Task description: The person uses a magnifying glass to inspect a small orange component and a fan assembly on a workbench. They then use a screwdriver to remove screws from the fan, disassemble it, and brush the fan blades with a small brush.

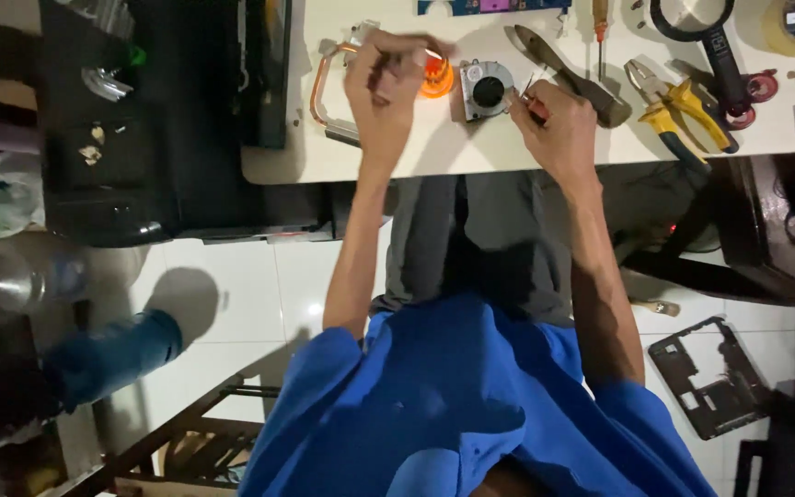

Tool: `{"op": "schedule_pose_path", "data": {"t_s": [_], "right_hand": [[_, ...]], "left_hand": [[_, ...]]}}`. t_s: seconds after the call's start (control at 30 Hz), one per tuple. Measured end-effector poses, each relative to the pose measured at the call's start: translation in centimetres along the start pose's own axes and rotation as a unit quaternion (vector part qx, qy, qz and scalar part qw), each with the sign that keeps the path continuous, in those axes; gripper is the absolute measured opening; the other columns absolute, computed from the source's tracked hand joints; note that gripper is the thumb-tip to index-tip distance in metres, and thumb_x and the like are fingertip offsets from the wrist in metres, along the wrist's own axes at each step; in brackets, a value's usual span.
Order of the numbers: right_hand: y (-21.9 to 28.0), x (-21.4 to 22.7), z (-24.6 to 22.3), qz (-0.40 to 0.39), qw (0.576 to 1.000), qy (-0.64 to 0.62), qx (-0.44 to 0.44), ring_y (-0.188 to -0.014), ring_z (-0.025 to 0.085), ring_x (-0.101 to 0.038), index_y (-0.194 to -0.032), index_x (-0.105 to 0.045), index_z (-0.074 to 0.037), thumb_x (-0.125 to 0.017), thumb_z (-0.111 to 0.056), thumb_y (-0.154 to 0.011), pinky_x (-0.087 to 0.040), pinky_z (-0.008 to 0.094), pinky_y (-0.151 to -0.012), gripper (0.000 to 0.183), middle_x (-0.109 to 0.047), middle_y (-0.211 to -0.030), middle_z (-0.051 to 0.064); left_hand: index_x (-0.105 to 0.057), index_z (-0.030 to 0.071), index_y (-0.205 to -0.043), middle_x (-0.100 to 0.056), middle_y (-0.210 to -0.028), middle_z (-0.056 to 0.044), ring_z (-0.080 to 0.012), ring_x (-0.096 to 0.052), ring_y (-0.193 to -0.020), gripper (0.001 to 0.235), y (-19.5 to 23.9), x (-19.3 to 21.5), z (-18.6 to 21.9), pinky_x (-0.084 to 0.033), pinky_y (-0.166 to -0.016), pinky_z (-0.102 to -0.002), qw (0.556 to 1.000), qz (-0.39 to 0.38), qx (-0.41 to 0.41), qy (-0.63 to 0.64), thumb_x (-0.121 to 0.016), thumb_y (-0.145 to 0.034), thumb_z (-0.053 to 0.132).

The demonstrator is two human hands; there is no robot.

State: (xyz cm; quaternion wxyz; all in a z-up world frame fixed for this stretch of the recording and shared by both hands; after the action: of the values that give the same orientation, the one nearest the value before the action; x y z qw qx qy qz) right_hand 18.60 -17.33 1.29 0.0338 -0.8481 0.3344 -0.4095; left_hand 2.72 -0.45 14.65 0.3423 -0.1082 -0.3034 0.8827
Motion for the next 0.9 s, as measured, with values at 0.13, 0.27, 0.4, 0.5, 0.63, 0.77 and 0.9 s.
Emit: {"op": "schedule_pose_path", "data": {"t_s": [0.13, 0.27, 0.4, 0.5, 0.63, 0.77, 0.9], "right_hand": [[0.1, -0.2, 0.7, -0.024, 0.999, 0.002, -0.023, -0.063, 0.014, -0.022, -0.080, -0.038, -0.010, -0.067, -0.007, -0.109, -0.023, 0.033, -0.057, 0.041, -0.029, -0.064, 0.001], [0.0, 0.9, -0.7, -0.003, 0.999, -0.040, 0.023, -0.057, 0.018, -0.038, -0.081, -0.050, -0.006, -0.069, -0.010, -0.114, -0.030, 0.035, -0.057, 0.038, -0.044, -0.063, 0.007], [0.2, 1.1, -0.7, 0.008, 0.997, -0.066, 0.038, -0.064, 0.016, -0.027, -0.083, -0.041, -0.008, -0.064, -0.004, -0.113, -0.023, 0.035, -0.061, 0.038, -0.033, -0.067, 0.006], [0.2, 0.7, -0.1, 0.014, 0.997, -0.070, 0.033, -0.067, 0.017, -0.026, -0.084, -0.040, -0.009, -0.064, -0.004, -0.108, -0.024, 0.035, -0.063, 0.034, -0.036, -0.070, 0.006], [0.1, 0.6, 0.1, 0.009, 0.998, -0.043, 0.042, -0.067, 0.017, -0.034, -0.087, -0.046, -0.007, -0.063, 0.009, -0.092, -0.030, 0.033, -0.062, 0.025, -0.045, -0.072, 0.005], [0.3, 0.3, 0.7, 0.000, 0.999, -0.045, 0.031, -0.067, 0.017, -0.026, -0.085, -0.040, -0.009, -0.060, 0.002, -0.099, -0.024, 0.035, -0.062, 0.027, -0.036, -0.070, 0.005], [0.3, -0.3, 1.5, 0.000, 1.000, -0.019, 0.015, -0.066, 0.017, -0.028, -0.082, -0.040, -0.009, -0.065, 0.001, -0.096, -0.027, 0.037, -0.058, 0.030, -0.038, -0.068, 0.004]], "left_hand": [[-0.060, 0.005, -0.108, -0.066, -0.095, -0.016, -0.0269, -0.068, -0.086, 0.010, 1.4, -3.3, 2.7, -0.061, -0.085, -0.042, 0.961, -0.020, 0.106, 0.254, -0.064, -0.105, 0.014], [-0.067, 0.004, -0.115, -0.065, -0.091, -0.014, -0.0247, -0.062, -0.081, 0.010, 2.7, -5.7, 5.0, -0.057, -0.078, -0.034, 0.945, -0.041, 0.123, 0.300, -0.061, -0.107, 0.007], [-0.067, 0.003, -0.115, -0.065, -0.085, -0.015, -0.0238, -0.067, -0.079, 0.013, 4.0, -7.0, 5.5, -0.059, -0.080, -0.033, 0.944, -0.031, 0.171, 0.282, -0.067, -0.102, 0.006], [-0.067, 0.003, -0.114, -0.069, -0.096, -0.011, -0.0230, -0.072, -0.083, 0.014, 4.4, -7.4, 5.7, -0.064, -0.083, -0.031, 0.956, -0.032, 0.157, 0.247, -0.069, -0.102, 0.008], [-0.067, 0.004, -0.120, -0.069, -0.095, -0.009, -0.0195, -0.071, -0.086, 0.020, 4.9, -7.7, 5.7, -0.068, -0.085, -0.033, 0.952, -0.037, 0.167, 0.253, -0.072, -0.101, 0.010], [-0.070, 0.004, -0.123, -0.074, -0.115, -0.006, -0.0162, -0.075, -0.098, 0.023, 5.5, -7.5, 4.8, -0.068, -0.093, -0.028, 0.963, -0.030, 0.171, 0.205, -0.074, -0.100, 0.006], [-0.071, 0.006, -0.121, -0.071, -0.097, -0.003, -0.0119, -0.069, -0.092, 0.026, 5.4, -7.7, 4.9, -0.062, -0.090, -0.025, 0.965, -0.029, 0.174, 0.194, -0.078, -0.097, 0.011]]}}
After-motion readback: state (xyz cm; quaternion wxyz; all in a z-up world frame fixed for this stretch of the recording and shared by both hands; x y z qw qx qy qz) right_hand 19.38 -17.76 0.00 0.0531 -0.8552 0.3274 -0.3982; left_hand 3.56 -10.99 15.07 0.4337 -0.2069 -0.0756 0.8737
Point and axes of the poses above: each hand's wrist, its own y-axis away from the middle knuckle, its own x-axis out of the back of the hand, z = x × y, the point moved 3 cm from there along -y, towards the middle knuckle
